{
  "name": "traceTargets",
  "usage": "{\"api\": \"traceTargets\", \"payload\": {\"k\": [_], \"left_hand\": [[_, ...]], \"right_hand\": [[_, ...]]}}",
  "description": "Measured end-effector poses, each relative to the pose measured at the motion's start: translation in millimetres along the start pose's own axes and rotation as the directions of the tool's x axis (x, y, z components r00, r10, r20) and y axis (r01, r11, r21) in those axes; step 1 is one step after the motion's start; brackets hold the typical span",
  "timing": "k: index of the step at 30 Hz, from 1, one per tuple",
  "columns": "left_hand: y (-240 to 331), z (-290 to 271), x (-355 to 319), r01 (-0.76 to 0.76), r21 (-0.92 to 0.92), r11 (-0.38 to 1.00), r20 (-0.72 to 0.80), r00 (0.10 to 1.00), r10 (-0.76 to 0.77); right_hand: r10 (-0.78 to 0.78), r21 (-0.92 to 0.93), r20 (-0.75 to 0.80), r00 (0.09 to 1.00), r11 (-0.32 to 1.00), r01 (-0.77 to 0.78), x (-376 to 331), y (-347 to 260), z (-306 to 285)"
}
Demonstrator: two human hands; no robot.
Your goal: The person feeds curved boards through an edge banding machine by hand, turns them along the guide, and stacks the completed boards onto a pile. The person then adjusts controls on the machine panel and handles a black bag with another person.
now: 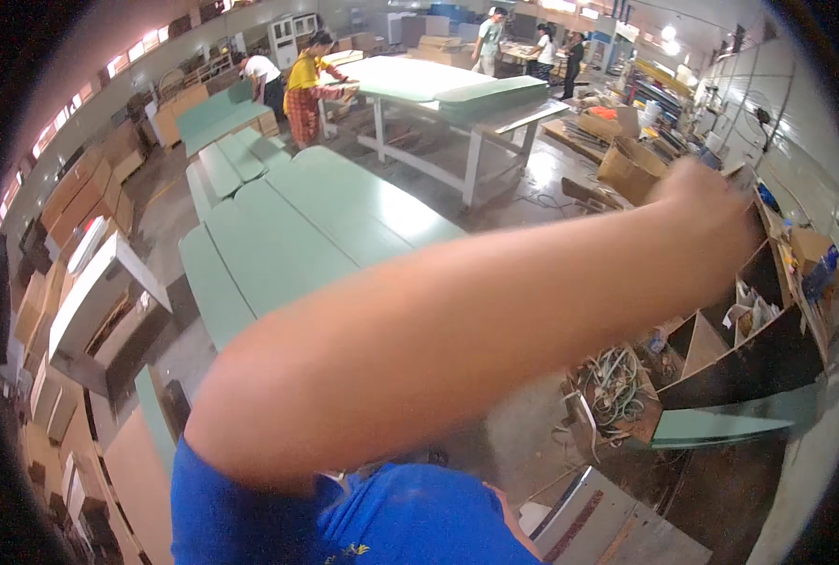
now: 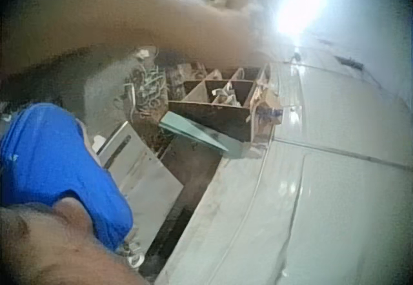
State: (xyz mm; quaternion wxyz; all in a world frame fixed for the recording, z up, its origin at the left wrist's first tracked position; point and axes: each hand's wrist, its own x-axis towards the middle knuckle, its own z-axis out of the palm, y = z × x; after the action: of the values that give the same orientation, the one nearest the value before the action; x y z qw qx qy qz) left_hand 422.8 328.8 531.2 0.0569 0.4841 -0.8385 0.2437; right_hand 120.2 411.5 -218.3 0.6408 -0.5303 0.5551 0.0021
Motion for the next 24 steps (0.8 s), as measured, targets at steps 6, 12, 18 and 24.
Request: {"api": "traceTargets", "payload": {"k": [6, 12, 18, 24], "left_hand": [[-3.7, 169.6, -133.3, 0.374, -0.341, 0.862, 0.385, 0.893, -0.234], [32.6, 288.3, -362.6, 0.83, -0.268, 0.489, 0.784, 0.483, -0.391], [207.4, 374.8, -612.8, 0.929, -0.276, 0.247, 0.873, 0.35, -0.34], [263.3, 384.1, -656.6, 0.991, -0.095, -0.099, 0.994, 0.1, 0.045]], "right_hand": [[-0.051, 0.155, -0.046, 0.998, 0.986, 0.058, 14.2, 22.3, 28.8], [-0.095, 0.325, -0.103, 0.99, 0.937, 0.124, 25.5, 36.0, 57.8], [0.0, 0.247, -0.126, 0.992, 0.969, 0.031, -6.6, 27.7, 72.1], [-0.143, 0.795, 0.069, 0.987, 0.606, 0.032, 31.6, 138.7, 85.7]]}}
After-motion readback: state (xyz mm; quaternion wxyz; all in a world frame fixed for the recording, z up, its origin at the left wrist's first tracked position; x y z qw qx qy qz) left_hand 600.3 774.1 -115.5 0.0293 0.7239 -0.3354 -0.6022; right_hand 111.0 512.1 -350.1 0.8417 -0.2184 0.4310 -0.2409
